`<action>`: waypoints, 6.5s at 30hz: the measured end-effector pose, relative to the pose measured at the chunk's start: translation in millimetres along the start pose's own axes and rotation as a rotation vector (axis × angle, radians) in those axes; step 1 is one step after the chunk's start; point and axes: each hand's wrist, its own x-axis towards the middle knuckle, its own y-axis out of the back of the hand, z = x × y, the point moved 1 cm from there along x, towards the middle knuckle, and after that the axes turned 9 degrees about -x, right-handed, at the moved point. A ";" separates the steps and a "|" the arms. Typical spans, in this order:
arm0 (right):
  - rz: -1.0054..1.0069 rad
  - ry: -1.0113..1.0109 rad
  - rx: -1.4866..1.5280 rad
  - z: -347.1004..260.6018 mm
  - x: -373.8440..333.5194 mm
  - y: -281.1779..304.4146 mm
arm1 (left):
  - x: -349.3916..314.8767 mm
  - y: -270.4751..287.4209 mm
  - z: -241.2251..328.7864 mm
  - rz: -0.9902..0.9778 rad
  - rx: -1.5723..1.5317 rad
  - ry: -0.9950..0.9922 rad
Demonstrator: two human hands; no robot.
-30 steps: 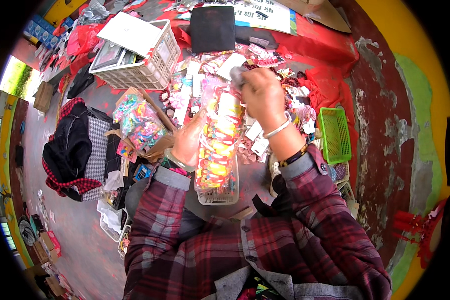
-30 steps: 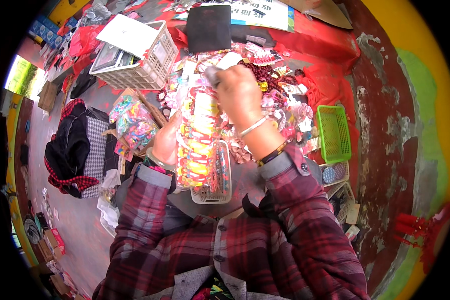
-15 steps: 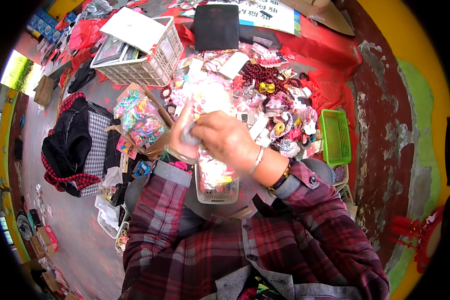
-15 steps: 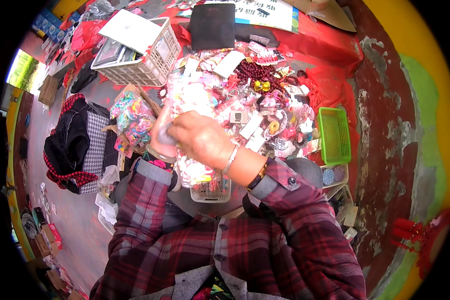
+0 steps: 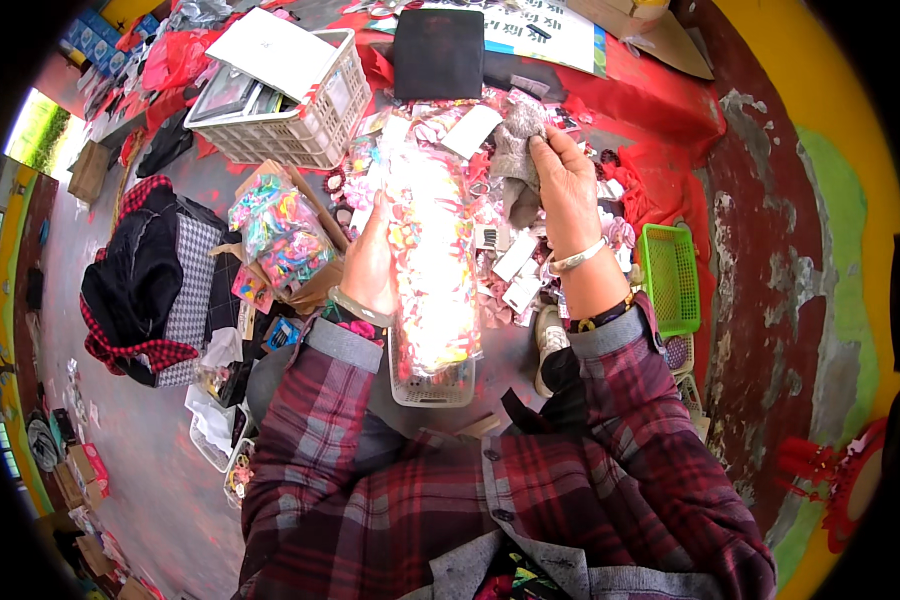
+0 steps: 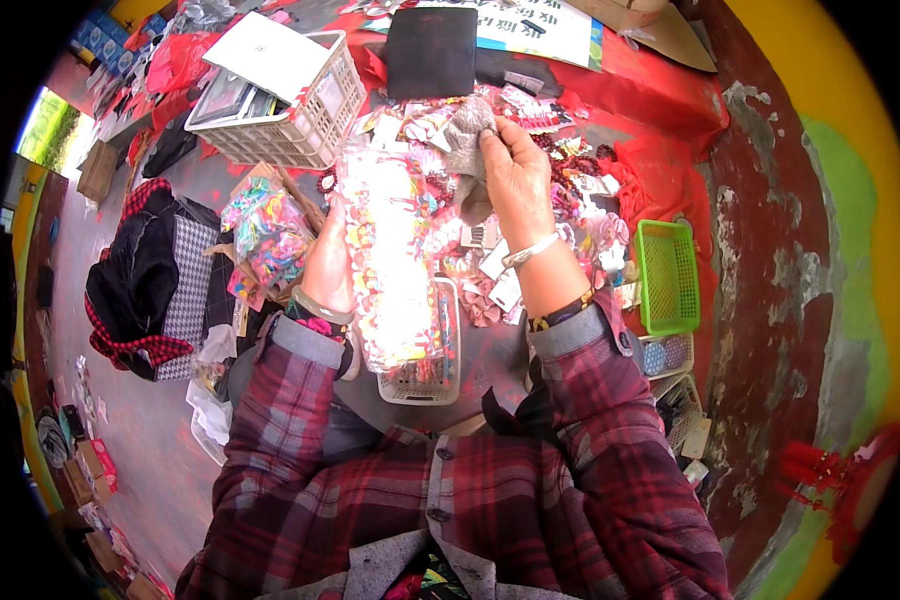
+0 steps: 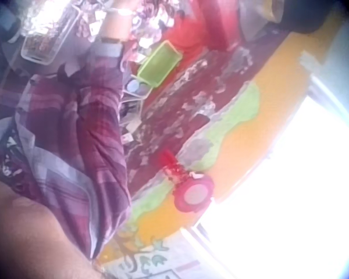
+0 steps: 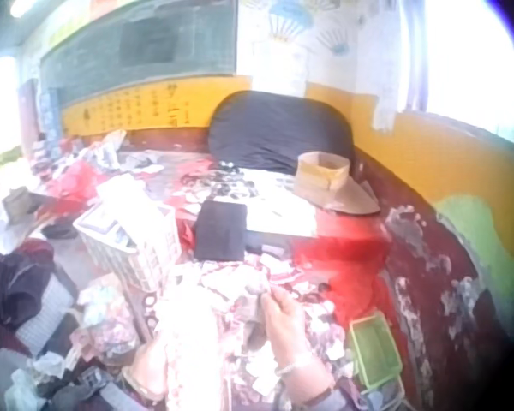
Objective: The person sits on the floor and wipes a clear plastic container filled with colorful candies using a grey cloth. They then pick up a plastic bag containing red items, wipe the exterior of the bag with the cloth, and continue to clean the items.
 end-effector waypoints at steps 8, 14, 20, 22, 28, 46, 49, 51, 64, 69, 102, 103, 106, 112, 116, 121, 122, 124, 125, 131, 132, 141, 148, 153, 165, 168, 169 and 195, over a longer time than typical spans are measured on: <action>-0.309 0.688 -0.606 25.8 -39.7 -57.4 | -1.0 -2.8 -11.3 0.189 0.063 -0.156; -0.534 0.664 -0.544 26.8 -67.5 -66.7 | 3.4 13.7 21.4 0.202 0.040 -0.240; -0.784 0.849 -0.631 -2.7 -103.5 -63.6 | -2.0 15.8 72.9 0.027 -0.076 -0.317; -0.772 0.920 -0.617 3.7 -102.1 -64.3 | -2.9 18.2 69.2 0.093 -0.054 -0.336; -0.266 1.035 -0.600 16.6 -52.4 -61.6 | -2.6 4.0 16.7 0.185 0.237 -0.239; -0.692 1.043 -0.439 5.7 -93.4 -56.0 | -6.4 20.1 78.7 0.102 -0.051 -0.481; -0.586 0.469 -0.543 33.0 -55.5 -31.8 | -7.7 24.2 93.8 0.047 0.011 -0.495; -0.539 0.063 -0.314 24.7 -42.3 -27.6 | -6.4 17.1 84.8 -0.080 -0.064 -0.348; -0.775 -0.333 0.144 48.8 -33.5 -10.6 | 13.5 5.9 1.1 0.039 0.243 -0.101; -0.490 -0.225 -0.670 84.0 -9.8 18.7 | 33.3 107.5 -19.8 0.246 1.543 -0.138; -1.292 -0.088 -1.557 268.5 -152.4 -39.9 | -28.0 351.3 -247.7 -1.093 2.697 0.838; -1.306 0.005 -1.555 271.7 -156.4 -43.8 | -31.7 395.3 -260.3 -1.106 2.800 0.807; -1.213 -0.108 -1.519 270.3 -158.2 -49.9 | -27.0 348.2 -237.1 -1.072 2.650 0.858; -1.113 -0.392 -1.486 292.1 -161.8 -59.1 | -32.4 240.6 -183.4 -0.945 2.423 0.864; -1.205 -0.182 -1.562 283.4 -160.6 -60.8 | -31.9 216.8 -166.4 -0.782 2.337 0.952; -1.330 -0.255 -1.501 347.8 -163.0 -53.5 | -13.4 224.1 -161.3 -0.209 2.173 1.152; -1.311 -0.313 -1.465 358.1 -163.7 -52.7 | -15.0 249.8 -165.5 -0.092 2.114 1.153; -1.353 -0.286 -1.480 329.5 -161.0 -56.6 | -23.5 280.5 -167.1 -0.058 2.126 1.133; -1.289 -0.287 -1.492 330.3 -164.9 -54.5 | -24.8 276.7 -163.1 -0.019 2.109 1.147; -1.451 -0.105 -1.595 347.7 -178.6 -49.6 | -15.4 231.0 -123.0 0.284 2.017 0.958; -1.527 -0.044 -1.624 350.1 -180.9 -49.8 | -17.3 214.7 -110.9 0.358 1.979 0.893; -1.546 -0.250 -1.419 398.7 -172.6 -53.9 | -32.8 316.4 -148.3 0.590 1.831 0.851; -1.737 -0.193 -1.378 364.0 -154.3 -35.5 | -28.4 351.7 -154.5 0.727 1.658 0.674; -1.343 -0.469 -1.402 297.0 -159.8 -55.8 | -37.1 382.7 -154.3 0.495 1.694 0.550; -1.289 -0.069 -1.323 195.9 -116.7 -88.8 | -16.0 283.9 -166.4 0.846 1.695 0.410; -1.324 0.048 -1.277 94.1 -119.7 -82.1 | -14.9 289.5 -169.4 0.848 1.648 0.422; -1.348 0.105 -1.265 72.3 -123.8 -74.0 | -16.8 293.1 -168.4 0.857 1.633 0.434; -1.447 0.123 -1.160 56.8 -146.8 -32.9 | -9.8 283.7 -162.4 0.785 1.842 -0.323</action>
